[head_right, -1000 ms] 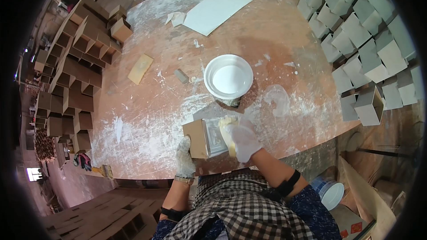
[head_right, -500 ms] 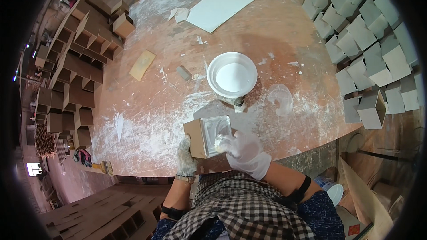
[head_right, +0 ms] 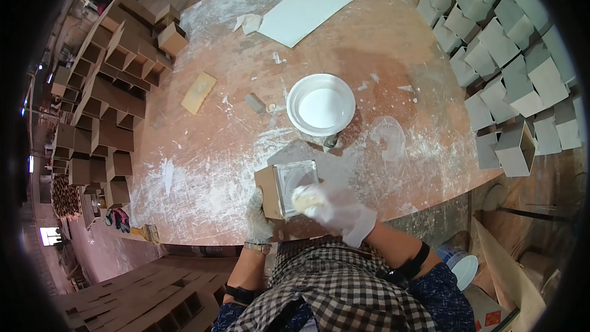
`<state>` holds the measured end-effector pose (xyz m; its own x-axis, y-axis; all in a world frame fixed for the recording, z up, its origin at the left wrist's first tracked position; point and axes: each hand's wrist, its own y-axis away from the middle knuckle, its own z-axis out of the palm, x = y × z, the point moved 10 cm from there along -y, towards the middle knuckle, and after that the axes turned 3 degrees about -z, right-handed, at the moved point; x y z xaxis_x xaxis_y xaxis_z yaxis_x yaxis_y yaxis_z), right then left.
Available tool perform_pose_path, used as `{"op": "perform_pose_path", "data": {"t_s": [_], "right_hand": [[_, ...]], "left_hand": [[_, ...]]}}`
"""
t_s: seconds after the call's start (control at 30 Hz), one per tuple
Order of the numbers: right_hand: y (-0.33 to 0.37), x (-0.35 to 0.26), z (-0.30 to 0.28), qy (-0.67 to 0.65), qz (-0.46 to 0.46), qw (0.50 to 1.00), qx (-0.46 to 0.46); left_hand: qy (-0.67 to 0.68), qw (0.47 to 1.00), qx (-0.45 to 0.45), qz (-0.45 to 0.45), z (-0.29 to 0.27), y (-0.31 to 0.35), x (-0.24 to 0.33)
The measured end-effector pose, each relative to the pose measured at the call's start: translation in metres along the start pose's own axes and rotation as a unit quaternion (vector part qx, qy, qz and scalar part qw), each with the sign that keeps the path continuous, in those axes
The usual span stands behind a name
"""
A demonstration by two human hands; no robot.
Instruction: Applying a white finish or glue to the edges and surfaces of small wooden boxes using a sponge.
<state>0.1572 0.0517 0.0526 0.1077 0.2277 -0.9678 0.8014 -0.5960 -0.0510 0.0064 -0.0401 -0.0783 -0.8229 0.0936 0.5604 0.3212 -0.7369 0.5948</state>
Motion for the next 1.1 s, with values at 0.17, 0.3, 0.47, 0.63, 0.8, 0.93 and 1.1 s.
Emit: {"op": "perform_pose_path", "data": {"t_s": [0.17, 0.3, 0.47, 0.63, 0.8, 0.93, 1.1], "right_hand": [[0.007, 0.023, -0.035, 0.385, 0.070, 0.920, 0.029], [-0.004, 0.069, -0.060, -0.175, 0.206, 0.912, 0.308], [-0.032, 0.046, -0.055, -0.093, 0.167, 0.949, 0.252], [-0.040, -0.040, -0.026, -0.005, 0.073, 0.983, 0.167], [0.007, -0.081, 0.024, 0.448, -0.243, 0.859, 0.056], [0.011, -0.079, 0.009, 0.391, -0.240, 0.887, -0.052], [-0.026, -0.077, -0.035, 0.312, -0.221, 0.915, 0.130]], "left_hand": [[-0.047, 0.999, 0.009, 0.015, -0.003, -0.004, 0.001], [-0.048, 0.999, -0.005, 0.002, 0.009, -0.002, -0.002], [-0.132, 0.991, 0.000, 0.000, 0.005, 0.002, 0.004], [-0.078, 0.997, -0.005, 0.014, 0.013, 0.002, 0.003], [-0.019, 1.000, -0.015, -0.012, 0.017, 0.002, 0.000], [-0.040, 0.999, 0.003, 0.017, 0.008, 0.000, 0.002], [-0.036, 0.999, -0.020, -0.008, 0.018, 0.003, 0.002]]}}
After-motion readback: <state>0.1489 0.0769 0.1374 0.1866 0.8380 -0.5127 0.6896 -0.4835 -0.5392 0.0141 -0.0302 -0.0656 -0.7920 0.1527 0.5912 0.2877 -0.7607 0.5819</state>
